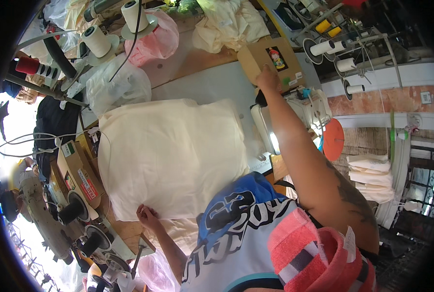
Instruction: The person sorts white fabric sheets into stacks on a table and then places an electronic cable and adapter into a small cardboard box.
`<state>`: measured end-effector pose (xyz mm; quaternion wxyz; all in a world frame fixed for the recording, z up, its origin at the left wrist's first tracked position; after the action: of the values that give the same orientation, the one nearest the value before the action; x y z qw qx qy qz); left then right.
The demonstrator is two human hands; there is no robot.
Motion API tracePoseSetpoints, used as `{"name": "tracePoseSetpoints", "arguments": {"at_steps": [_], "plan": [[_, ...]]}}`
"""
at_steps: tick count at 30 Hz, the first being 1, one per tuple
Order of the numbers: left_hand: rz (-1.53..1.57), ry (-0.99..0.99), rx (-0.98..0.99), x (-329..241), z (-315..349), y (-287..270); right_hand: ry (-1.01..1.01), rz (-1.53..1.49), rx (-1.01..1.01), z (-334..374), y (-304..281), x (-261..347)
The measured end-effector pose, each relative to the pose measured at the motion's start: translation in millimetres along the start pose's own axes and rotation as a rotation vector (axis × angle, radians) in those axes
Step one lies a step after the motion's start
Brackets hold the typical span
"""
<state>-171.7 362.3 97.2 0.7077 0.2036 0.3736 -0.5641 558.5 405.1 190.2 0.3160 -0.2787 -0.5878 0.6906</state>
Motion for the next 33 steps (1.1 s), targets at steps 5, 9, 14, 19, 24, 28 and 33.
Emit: {"name": "tracePoseSetpoints", "arguments": {"at_steps": [5,9,14,19,24,28,33], "plan": [[-0.01,-0.01,-0.012,-11,8,8,0.1,-0.044,-0.001,-33,13,-42],[-0.018,-0.012,-0.053,-11,7,11,-0.159,0.134,-0.224,-15,-3,0],[-0.01,0.022,-0.025,-12,6,10,-0.428,-0.359,-0.124,74,-46,121],[-0.009,-0.05,-0.049,-3,-2,3,-0.623,-0.805,0.208,175,-36,225],[0.065,0.073,-0.091,25,-14,-1,-1.409,-0.54,0.277,283,-14,303],[-0.173,0.177,-0.232,29,-25,-7,-1.76,0.021,0.013,317,93,317],[-0.262,0.052,-0.268,-13,8,6,-1.593,-0.18,0.115,315,59,319]]}}
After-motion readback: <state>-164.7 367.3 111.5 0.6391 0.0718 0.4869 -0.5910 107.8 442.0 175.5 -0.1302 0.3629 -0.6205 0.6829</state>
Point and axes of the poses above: each hand's wrist, its own z-axis away from the middle knuckle, its own y-axis out of the palm, x = y × z, the point moved 4 cm from there along -z, towards the middle knuckle, and after that the axes turned 13 degrees about -y, right-handed, at the moved point
